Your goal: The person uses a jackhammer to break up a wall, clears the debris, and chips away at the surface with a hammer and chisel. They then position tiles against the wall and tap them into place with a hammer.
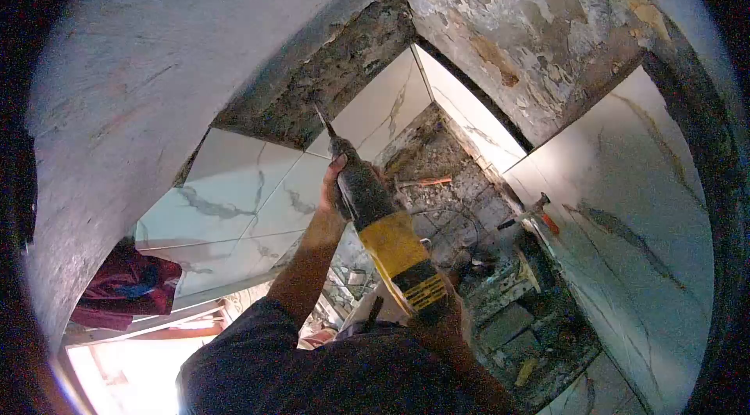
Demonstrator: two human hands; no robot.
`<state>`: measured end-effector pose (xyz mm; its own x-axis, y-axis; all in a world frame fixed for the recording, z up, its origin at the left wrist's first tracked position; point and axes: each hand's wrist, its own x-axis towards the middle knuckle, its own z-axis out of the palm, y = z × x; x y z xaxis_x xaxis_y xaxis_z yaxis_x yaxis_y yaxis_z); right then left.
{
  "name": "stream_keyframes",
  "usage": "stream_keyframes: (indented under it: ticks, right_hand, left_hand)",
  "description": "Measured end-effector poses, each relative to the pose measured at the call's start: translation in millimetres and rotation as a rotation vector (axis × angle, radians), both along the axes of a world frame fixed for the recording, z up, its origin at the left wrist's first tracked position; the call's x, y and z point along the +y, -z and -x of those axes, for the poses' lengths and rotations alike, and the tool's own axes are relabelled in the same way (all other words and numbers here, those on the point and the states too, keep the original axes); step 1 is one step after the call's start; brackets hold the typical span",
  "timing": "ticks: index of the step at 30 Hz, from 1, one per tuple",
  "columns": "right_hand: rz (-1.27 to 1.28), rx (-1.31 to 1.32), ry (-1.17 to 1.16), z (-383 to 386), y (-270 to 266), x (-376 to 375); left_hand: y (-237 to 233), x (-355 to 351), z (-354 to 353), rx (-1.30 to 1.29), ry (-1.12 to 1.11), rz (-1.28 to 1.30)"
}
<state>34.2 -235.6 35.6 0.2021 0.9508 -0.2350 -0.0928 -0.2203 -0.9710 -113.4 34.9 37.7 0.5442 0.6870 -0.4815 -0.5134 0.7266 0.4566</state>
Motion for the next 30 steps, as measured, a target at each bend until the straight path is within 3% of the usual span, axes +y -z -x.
stream_keyframes:
  ticks: [3, 5, 7, 10, 13, 15, 16, 17, 19, 20, 22, 23, 25, 30]
  right_hand:
    - [0.014, -0.019, 0.012, 2.5, 2.7, -4.6]
    - [0.265, 0.202, 0.025, 0.2, 10.3, -6.1]
    - [0.211, 0.239, 0.083, -2.5, 12.7, -2.3]
    - [0.105, 0.083, 0.068, -11.8, 3.6, -12.9]
    - [0.294, -0.029, -0.013, -25.4, -11.1, -17.4]
    - [0.055, 0.082, 0.008, -35.4, -41.1, -11.9]
    - [0.095, 0.165, 0.028, -35.8, -58.3, -6.5]
    - [0.098, 0.158, 0.023, -35.6, -49.6, -10.0]
    - [-0.104, -0.220, -0.011, -32.3, -23.5, -17.0]
    - [-0.104, -0.221, -0.017, -29.7, -28.4, -13.7]
    - [0.038, 0.237, 0.046, -22.1, -42.1, -4.0]
    - [0.040, 0.235, 0.043, -21.0, -35.7, -2.6]
    - [-0.011, -0.129, -0.025, -19.8, -15.3, 0.6]
    - [0.043, 0.037, -0.016, -18.2, 10.8, 8.6]
  left_hand:
    - [15.0, 3.3, 2.6, 0.111, -0.043, 0.005]
    - [15.8, 8.0, -3.0, 0.199, -0.089, 0.022]
    - [9.7, 10.5, -7.3, 0.247, -0.083, 0.014]
    - [1.7, -2.3, -13.8, 0.149, -0.038, 0.119]
    - [4.9, -21.9, -17.7, 0.065, -0.040, -0.004]
    - [-5.0, -35.4, -23.1, 0.090, -0.156, 0.052]
    - [-13.5, -39.4, -25.1, 0.068, -0.104, -0.011]
    - [-17.6, -41.0, -25.4, 0.047, -0.053, -0.076]
    - [-12.7, -34.5, -19.8, 0.050, -0.039, -0.051]
    - [-8.9, -30.4, -16.7, 0.059, -0.020, -0.026]
    - [-0.1, -21.0, -13.9, 0.092, -0.046, -0.049]
    - [3.1, -17.1, -12.5, 0.126, -0.065, -0.070]
    - [6.3, -9.5, -9.2, 0.112, -0.087, -0.041]
    - [13.8, 9.5, -7.2, 0.062, -0.088, -0.013]
